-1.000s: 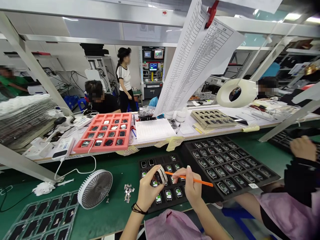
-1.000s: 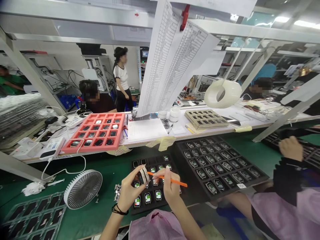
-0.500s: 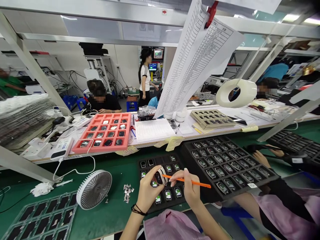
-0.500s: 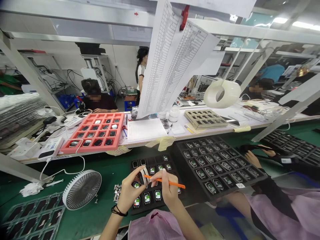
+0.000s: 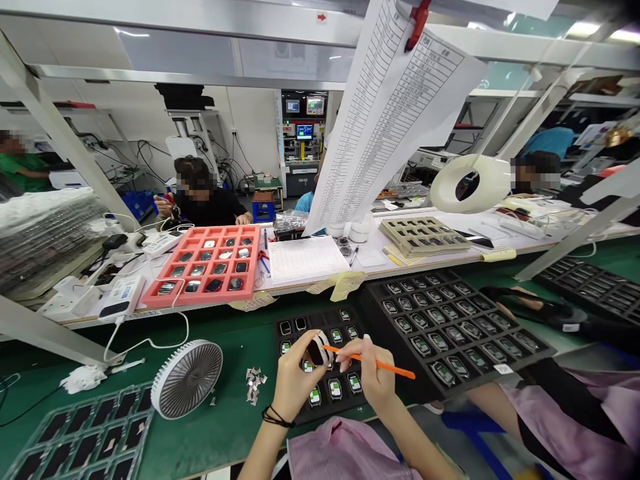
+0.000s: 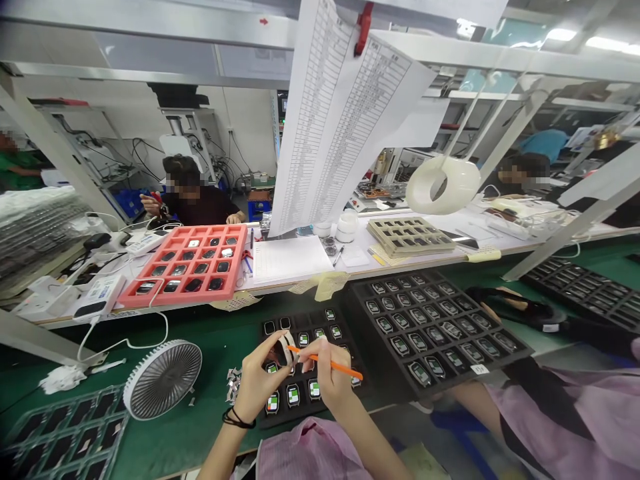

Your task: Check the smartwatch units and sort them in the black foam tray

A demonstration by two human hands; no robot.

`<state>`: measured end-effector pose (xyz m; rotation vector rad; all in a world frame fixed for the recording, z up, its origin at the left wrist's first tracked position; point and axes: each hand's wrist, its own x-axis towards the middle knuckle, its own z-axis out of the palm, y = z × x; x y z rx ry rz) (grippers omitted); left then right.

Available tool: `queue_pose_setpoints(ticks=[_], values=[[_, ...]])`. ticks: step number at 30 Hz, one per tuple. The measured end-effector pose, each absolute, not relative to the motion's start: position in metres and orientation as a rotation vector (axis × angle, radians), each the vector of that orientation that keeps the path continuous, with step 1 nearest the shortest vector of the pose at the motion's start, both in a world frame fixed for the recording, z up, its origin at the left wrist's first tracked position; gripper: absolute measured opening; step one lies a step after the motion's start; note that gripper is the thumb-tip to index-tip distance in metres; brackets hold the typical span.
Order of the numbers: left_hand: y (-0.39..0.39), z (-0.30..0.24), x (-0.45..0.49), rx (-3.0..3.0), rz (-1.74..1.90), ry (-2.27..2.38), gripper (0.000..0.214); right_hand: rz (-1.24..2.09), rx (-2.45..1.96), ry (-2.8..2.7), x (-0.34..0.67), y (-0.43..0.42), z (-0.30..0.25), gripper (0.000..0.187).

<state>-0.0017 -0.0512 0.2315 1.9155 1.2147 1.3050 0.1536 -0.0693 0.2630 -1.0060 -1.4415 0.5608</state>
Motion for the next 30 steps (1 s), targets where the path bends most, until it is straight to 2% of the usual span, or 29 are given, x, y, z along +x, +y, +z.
queue_pose_setpoints(ticks=[6, 10, 14, 19, 30], values=[[-0.048, 0.236, -0.001, 1.927, 1.237, 1.209, 0.043, 0.687, -1.012, -1.393, 0.159, -0.068, 0.254, 0.049], [-0.046, 0.237, 0.002, 2.007, 1.200, 1.224, 0.044, 0.886, -1.167, -1.321, 0.155, -0.060, 0.244, 0.029], [-0.046, 0.235, 0.006, 2.017, 1.192, 1.196, 0.044, 1.065, -1.235, -1.372, 0.146, -0.052, 0.235, 0.043], [-0.048, 0.241, 0.008, 1.872, 1.197, 1.103, 0.050, 1.257, -1.120, -1.206, 0.149, -0.050, 0.238, 0.046], [-0.038, 0.240, 0.011, 1.762, 1.150, 1.063, 0.041, 1.314, -1.053, -0.996, 0.155, -0.038, 0.229, 0.054]])
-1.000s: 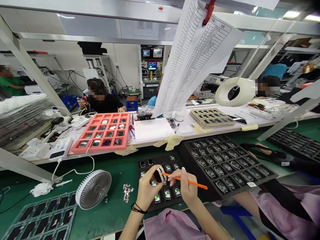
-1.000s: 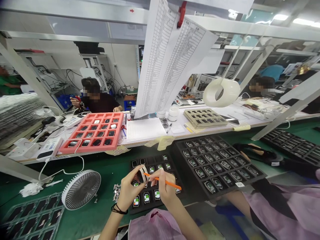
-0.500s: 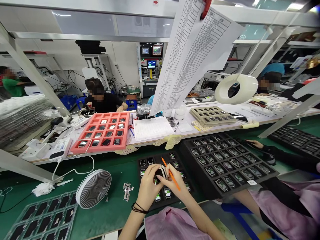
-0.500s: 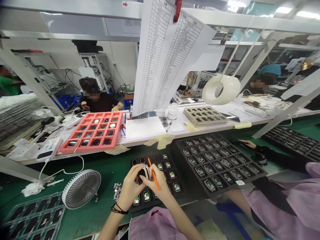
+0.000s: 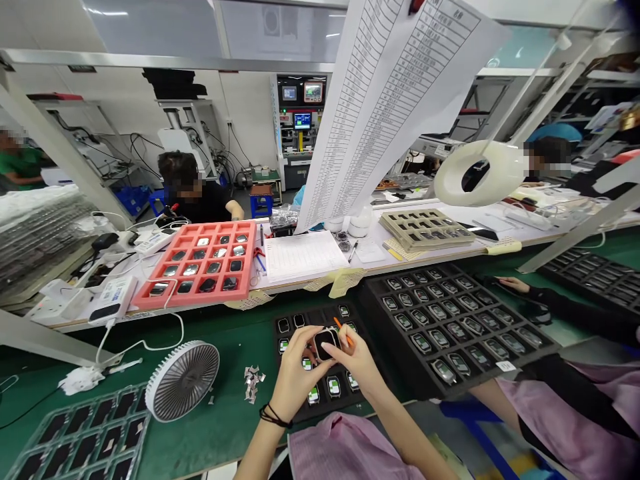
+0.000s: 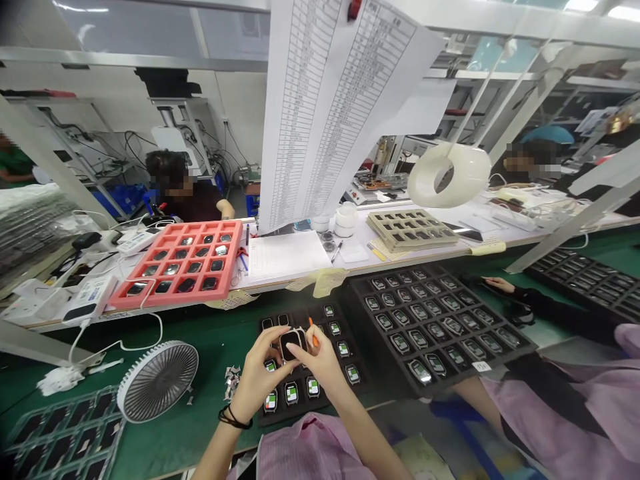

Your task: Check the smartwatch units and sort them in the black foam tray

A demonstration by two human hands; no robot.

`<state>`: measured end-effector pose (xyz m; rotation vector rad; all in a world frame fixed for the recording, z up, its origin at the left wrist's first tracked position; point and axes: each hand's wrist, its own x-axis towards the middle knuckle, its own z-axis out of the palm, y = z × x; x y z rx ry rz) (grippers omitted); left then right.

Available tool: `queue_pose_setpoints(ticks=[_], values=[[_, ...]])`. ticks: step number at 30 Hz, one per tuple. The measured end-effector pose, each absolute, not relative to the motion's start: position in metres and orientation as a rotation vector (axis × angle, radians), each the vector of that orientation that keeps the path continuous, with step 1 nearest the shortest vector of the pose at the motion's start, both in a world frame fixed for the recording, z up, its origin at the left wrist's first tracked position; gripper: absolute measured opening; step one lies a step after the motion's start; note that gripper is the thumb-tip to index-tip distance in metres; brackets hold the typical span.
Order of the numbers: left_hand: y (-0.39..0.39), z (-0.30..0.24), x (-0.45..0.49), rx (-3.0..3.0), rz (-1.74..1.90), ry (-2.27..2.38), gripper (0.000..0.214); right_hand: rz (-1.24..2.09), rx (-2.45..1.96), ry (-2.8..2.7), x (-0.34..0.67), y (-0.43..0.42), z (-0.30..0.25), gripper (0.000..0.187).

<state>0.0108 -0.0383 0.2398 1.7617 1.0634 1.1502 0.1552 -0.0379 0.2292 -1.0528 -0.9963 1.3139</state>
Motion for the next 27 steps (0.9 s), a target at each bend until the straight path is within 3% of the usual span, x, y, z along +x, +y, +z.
queue_pose_setpoints(ticks=[11, 16, 21, 27], values=[[0.009, 0.204, 0.011, 1.458, 1.159, 1.204, 0.044, 1.463, -1.039, -0.903, 0.180, -0.010, 0.215, 0.044], [0.056, 0.129, 0.018, 1.587, 0.841, 1.389, 0.041, 0.934, -1.514, -1.369, 0.204, 0.032, 0.139, 0.039], [0.107, 0.056, 0.040, 1.678, 0.659, 1.497, 0.042, 0.768, -1.643, -1.391, 0.217, 0.092, 0.057, 0.044], [0.146, 0.018, 0.067, 1.913, 0.457, 1.610, 0.038, 0.656, -1.713, -1.416, 0.218, 0.144, 0.003, 0.046]])
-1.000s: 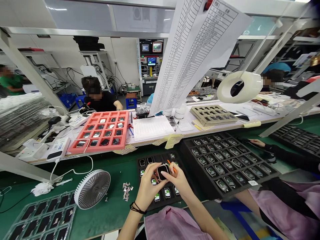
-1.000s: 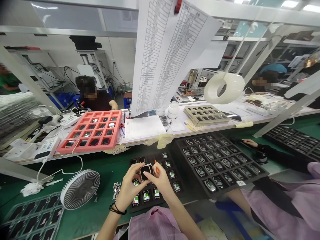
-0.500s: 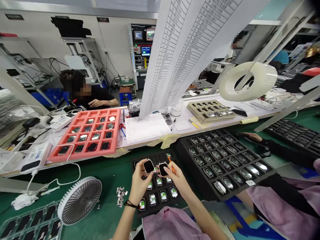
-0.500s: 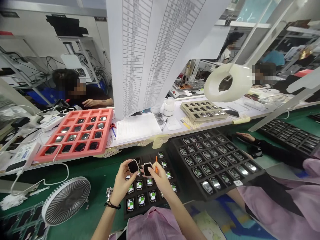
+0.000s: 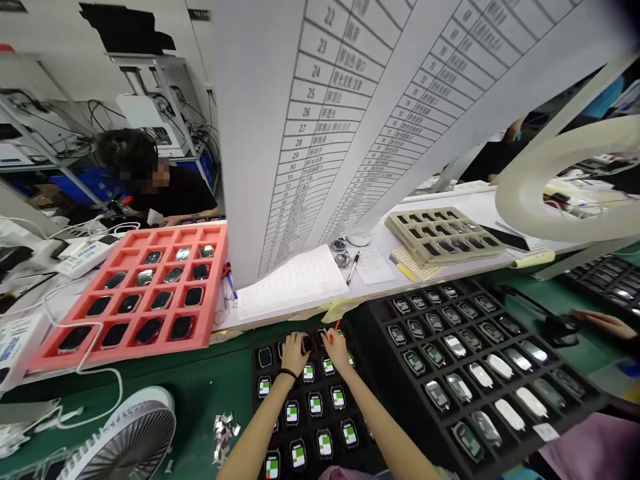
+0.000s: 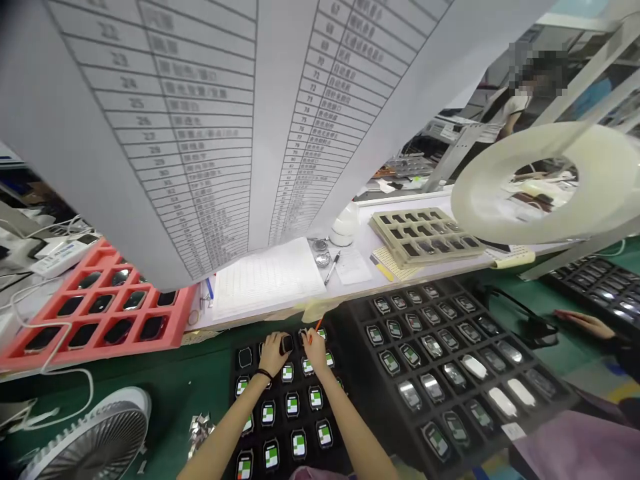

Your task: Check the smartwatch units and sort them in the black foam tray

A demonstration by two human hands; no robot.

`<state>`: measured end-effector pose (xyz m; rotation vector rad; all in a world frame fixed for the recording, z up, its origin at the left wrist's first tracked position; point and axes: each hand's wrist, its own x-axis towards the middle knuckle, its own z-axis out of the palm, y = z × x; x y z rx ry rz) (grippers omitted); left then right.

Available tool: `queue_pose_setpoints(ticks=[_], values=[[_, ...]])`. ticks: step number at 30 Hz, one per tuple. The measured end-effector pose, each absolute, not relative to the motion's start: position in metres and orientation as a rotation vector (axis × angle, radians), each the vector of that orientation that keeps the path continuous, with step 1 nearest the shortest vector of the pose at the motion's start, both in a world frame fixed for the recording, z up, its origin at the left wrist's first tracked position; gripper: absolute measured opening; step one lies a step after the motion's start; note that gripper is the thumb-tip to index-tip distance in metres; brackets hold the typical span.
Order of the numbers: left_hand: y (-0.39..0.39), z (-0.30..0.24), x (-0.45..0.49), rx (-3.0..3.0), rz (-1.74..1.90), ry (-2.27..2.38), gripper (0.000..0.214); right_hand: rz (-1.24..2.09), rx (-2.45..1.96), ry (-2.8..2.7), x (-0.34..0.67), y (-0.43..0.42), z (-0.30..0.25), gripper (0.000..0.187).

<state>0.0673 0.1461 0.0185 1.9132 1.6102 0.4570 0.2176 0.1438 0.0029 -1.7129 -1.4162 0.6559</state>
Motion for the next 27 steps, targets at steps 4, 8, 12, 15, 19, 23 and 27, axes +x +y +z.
queue_pose_setpoints(ticks=[4, 8, 12, 15, 19, 23, 27], values=[[0.146, 0.013, 0.063, 2.042, 0.373, 1.685, 0.036, 0.619, -1.757, -1.439, 0.228, 0.147, -0.011, 0.045], [0.127, 0.016, 0.033, 2.073, 0.319, 1.800, 0.023, 0.564, -1.863, -1.375, 0.249, 0.137, -0.012, 0.036], [0.093, 0.016, -0.005, 2.001, 0.230, 1.995, 0.023, 0.601, -1.924, -1.320, 0.261, 0.136, -0.010, 0.023], [0.070, 0.011, -0.021, 1.962, 0.129, 2.113, 0.026, 0.667, -1.902, -1.282, 0.259, 0.136, -0.004, 0.015], [0.054, 0.004, -0.024, 1.939, 0.024, 2.163, 0.029, 0.840, -1.764, -1.244, 0.253, 0.121, 0.013, 0.025], [0.051, 0.003, -0.021, 1.925, 0.059, 2.185, 0.030, 1.037, -1.626, -1.137, 0.256, 0.101, 0.029, 0.046], [0.050, 0.001, -0.023, 1.945, 0.081, 2.173, 0.030, 1.119, -1.600, -0.954, 0.267, 0.092, 0.035, 0.064]])
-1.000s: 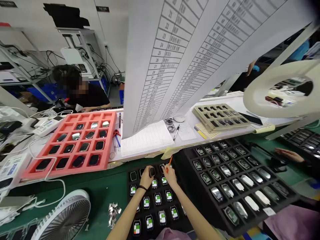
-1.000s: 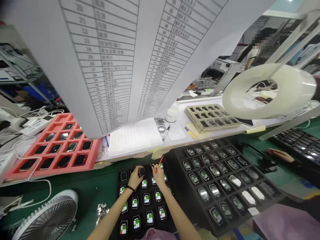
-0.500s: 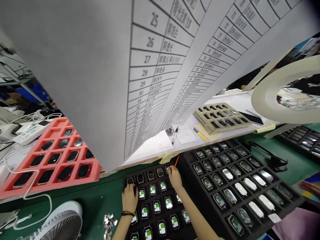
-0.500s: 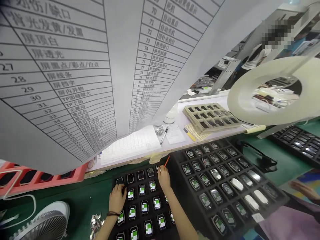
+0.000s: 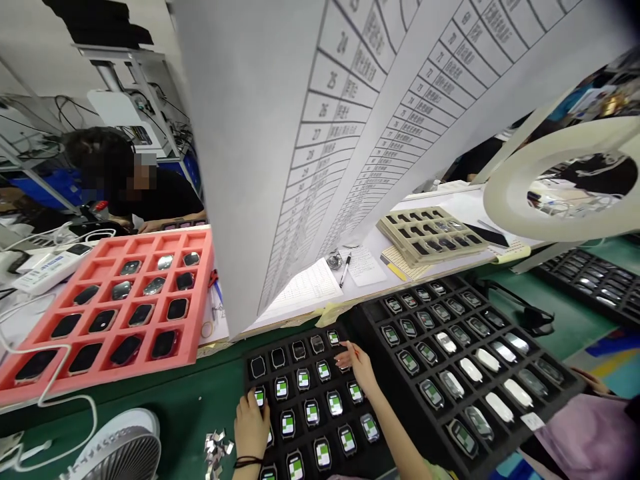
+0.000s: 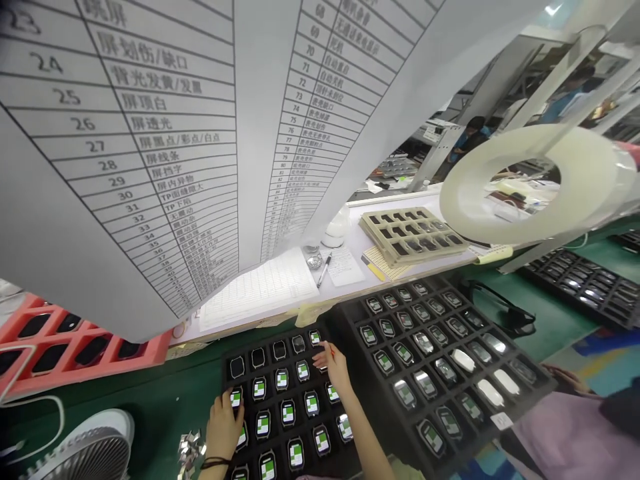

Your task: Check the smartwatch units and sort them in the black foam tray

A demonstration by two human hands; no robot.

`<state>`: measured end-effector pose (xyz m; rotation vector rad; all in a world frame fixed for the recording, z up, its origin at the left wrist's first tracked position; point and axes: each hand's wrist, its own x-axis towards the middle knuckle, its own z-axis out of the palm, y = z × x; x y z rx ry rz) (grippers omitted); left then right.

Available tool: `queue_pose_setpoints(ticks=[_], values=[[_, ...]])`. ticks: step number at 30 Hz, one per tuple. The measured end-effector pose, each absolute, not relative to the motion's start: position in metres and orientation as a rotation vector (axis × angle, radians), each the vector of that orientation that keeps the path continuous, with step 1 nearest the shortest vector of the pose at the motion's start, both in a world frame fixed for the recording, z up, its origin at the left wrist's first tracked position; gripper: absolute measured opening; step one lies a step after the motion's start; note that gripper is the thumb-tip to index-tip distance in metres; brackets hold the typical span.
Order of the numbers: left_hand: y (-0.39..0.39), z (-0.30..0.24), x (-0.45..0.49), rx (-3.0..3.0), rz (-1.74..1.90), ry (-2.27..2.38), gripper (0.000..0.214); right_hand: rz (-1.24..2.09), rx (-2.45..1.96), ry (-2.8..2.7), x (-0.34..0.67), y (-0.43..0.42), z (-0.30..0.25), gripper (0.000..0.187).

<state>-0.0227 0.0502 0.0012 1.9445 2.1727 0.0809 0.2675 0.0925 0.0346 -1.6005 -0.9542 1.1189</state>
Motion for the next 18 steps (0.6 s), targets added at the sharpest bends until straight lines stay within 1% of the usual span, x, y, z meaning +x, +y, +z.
queue_pose_setpoints(ticks=[3, 5, 9, 13, 18], values=[[0.050, -0.002, -0.026, 1.936, 0.098, 2.147, 0.030, 1.101, -1.612, -0.852, 0.277, 0.093, 0.036, 0.070], [0.051, -0.004, -0.028, 1.927, 0.115, 2.130, 0.031, 1.065, -1.625, -0.813, 0.282, 0.094, 0.038, 0.071], [0.052, -0.005, -0.028, 1.905, 0.142, 2.115, 0.033, 0.989, -1.686, -0.787, 0.292, 0.095, 0.037, 0.065], [0.053, -0.004, -0.026, 1.875, 0.134, 2.076, 0.036, 1.003, -1.790, -0.781, 0.299, 0.096, 0.019, 0.058], [0.057, -0.004, -0.026, 1.829, 0.114, 2.050, 0.035, 0.985, -1.860, -0.861, 0.299, 0.090, 0.002, 0.058]])
